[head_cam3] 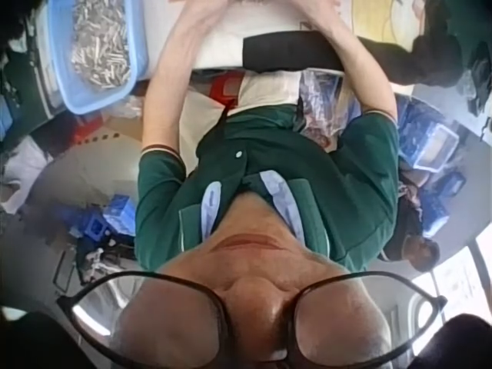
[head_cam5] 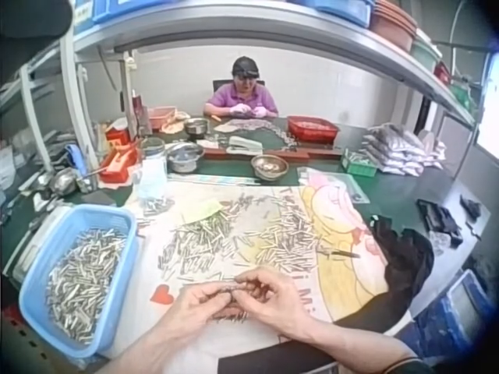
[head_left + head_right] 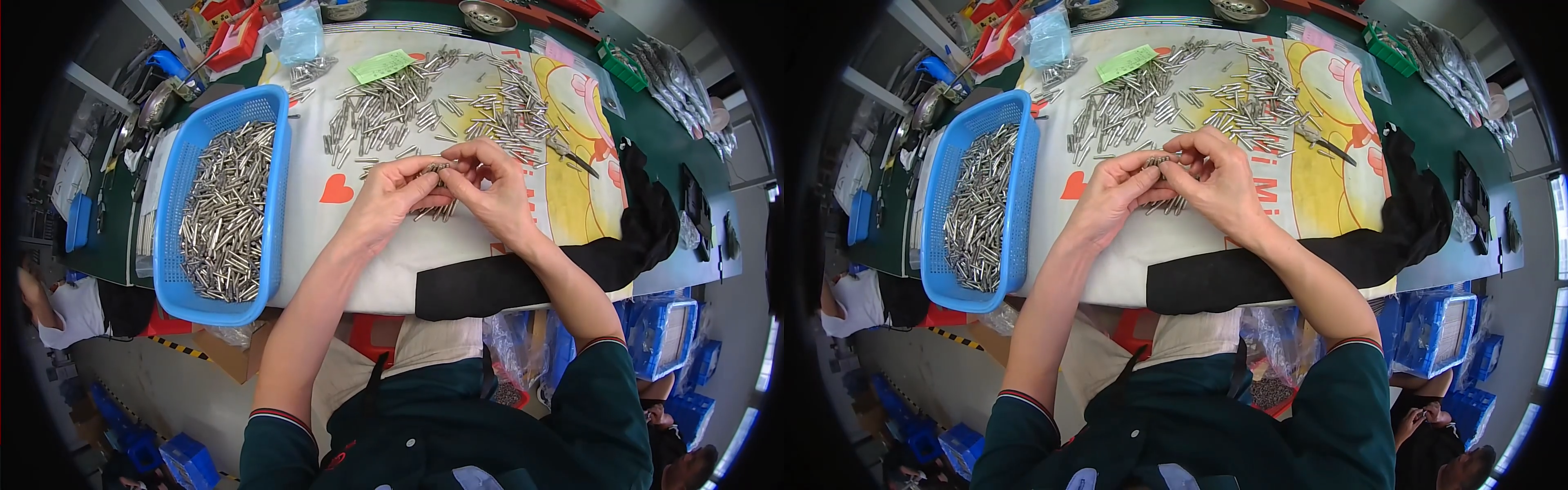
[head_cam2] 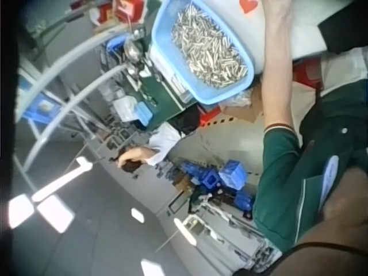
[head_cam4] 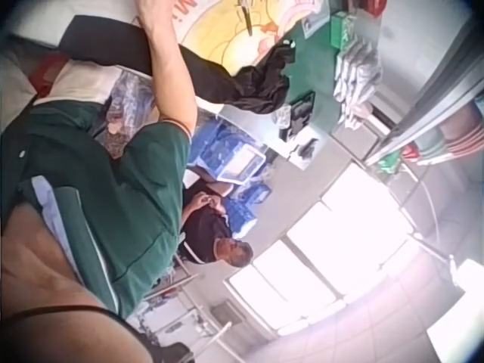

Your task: Sorting, inspecting, and grouping small cylindrical metal pins on a workbench.

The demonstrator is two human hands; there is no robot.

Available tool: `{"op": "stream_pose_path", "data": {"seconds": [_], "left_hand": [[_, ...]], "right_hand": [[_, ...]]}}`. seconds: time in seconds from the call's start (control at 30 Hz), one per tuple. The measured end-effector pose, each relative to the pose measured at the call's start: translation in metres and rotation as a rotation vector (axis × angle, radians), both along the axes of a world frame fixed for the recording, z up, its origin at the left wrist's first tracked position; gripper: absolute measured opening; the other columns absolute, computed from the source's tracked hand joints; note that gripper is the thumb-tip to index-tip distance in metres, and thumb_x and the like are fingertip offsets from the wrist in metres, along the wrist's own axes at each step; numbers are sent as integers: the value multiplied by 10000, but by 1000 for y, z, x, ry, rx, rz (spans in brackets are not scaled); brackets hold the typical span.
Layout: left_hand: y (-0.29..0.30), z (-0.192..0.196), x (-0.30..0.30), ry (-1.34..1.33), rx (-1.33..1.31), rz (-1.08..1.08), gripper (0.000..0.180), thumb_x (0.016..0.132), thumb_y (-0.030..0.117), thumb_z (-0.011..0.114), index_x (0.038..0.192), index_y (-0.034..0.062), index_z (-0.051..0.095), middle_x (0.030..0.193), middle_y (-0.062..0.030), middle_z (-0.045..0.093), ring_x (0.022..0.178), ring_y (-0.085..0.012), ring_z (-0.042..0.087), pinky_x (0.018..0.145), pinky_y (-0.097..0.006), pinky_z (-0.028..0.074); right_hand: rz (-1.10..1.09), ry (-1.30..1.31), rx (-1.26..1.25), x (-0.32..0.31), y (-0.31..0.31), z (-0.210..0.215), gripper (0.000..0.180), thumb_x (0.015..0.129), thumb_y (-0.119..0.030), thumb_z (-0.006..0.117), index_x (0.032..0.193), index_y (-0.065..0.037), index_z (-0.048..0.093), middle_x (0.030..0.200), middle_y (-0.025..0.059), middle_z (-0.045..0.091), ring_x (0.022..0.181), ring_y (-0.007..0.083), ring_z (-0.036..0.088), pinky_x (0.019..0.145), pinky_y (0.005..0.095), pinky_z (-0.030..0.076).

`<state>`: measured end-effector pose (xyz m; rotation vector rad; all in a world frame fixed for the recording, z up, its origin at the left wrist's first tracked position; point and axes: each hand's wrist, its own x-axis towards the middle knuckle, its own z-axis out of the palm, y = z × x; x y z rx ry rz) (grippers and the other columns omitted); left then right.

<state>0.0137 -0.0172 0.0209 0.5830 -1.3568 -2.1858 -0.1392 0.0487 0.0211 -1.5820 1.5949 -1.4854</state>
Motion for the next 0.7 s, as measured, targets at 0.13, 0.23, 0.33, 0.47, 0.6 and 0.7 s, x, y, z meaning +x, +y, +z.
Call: {"op": "stream_pose_path", "data": {"seconds": [0.13,0.23,0.33,0.47,0.6,0.7], "left_hand": [[1,-2,-1,13,-42,26,249,926,49,472,1135,-40,573,1078,-113,615,931,-148,614,835,-253,519],[2,-2,-2,8,-70,43,244,923,45,474,1126,-40,580,1065,-116,617,928,-147,614,833,-256,521],[1,-4,-2,-5,-87,54,245,925,51,474,1126,-43,577,1053,-116,618,918,-149,619,828,-257,523],[1,-2,0,-16,-25,0,240,937,80,464,1114,-45,567,1014,-103,624,900,-157,632,810,-258,529],[-2,-4,3,23,52,-61,232,942,120,468,1077,-43,563,975,-89,619,898,-170,638,803,-266,536],[-4,-4,4,51,206,-103,219,941,148,476,1012,-41,559,972,-91,604,900,-192,641,806,-285,544]], "right_hand": [[-15,40,-31,0,0,-1,165,733,-64,673,889,-18,642,728,29,504,624,90,486,550,223,418],[-20,76,-67,0,0,1,165,724,-59,674,880,-17,641,728,35,507,625,97,497,544,228,420],[-30,105,-87,1,1,2,160,720,-51,672,873,-18,639,740,41,518,622,109,509,539,237,427],[-42,167,-138,4,2,5,195,730,-37,653,925,-34,654,789,61,539,676,140,538,540,252,438],[31,209,-180,4,0,-2,215,753,-20,625,963,-46,670,831,75,553,730,167,555,556,263,449],[51,212,-156,1,-1,-1,185,765,-15,615,939,-34,675,832,77,558,721,173,553,571,267,453]]}}
